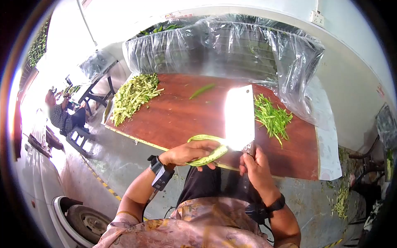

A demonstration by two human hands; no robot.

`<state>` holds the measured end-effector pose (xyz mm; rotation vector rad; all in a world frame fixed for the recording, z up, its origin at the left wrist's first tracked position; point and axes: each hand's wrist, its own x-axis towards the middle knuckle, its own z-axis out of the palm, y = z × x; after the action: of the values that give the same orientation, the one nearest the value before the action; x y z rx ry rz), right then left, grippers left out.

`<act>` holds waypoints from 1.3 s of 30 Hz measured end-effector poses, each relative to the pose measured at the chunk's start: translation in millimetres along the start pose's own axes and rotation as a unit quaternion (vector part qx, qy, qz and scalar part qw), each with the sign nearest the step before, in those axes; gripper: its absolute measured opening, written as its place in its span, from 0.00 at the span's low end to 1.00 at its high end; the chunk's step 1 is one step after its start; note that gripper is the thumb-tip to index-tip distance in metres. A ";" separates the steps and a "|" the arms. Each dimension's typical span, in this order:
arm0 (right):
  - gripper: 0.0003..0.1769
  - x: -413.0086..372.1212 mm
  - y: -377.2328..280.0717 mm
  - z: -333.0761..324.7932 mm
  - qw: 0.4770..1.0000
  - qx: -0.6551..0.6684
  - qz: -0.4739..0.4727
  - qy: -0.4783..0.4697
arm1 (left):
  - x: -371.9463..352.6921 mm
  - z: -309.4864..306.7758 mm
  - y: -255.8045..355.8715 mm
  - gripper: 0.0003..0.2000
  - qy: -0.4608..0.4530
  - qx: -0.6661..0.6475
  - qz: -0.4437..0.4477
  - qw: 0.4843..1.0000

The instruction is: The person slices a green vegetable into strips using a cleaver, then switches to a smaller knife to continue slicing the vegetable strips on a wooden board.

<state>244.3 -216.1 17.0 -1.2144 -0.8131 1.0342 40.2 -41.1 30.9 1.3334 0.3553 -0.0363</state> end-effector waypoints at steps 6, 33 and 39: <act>0.09 0.7 16.3 -5.4 0.996 -0.064 -0.063 0.010 | 18.8 8.1 9.7 0.26 -0.005 0.123 -0.030 0.992; 0.09 -2.0 6.6 -19.0 0.954 -0.267 -0.124 0.061 | 15.2 2.8 -21.5 0.23 0.209 0.572 0.314 0.728; 0.06 1.4 5.7 -27.9 0.946 -0.282 -0.158 0.000 | 3.2 9.4 -28.3 0.24 0.323 0.526 0.302 0.727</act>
<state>269.4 -224.1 6.1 -1.4930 -1.3135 0.5478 39.0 -56.4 5.1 2.5506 0.4881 0.9355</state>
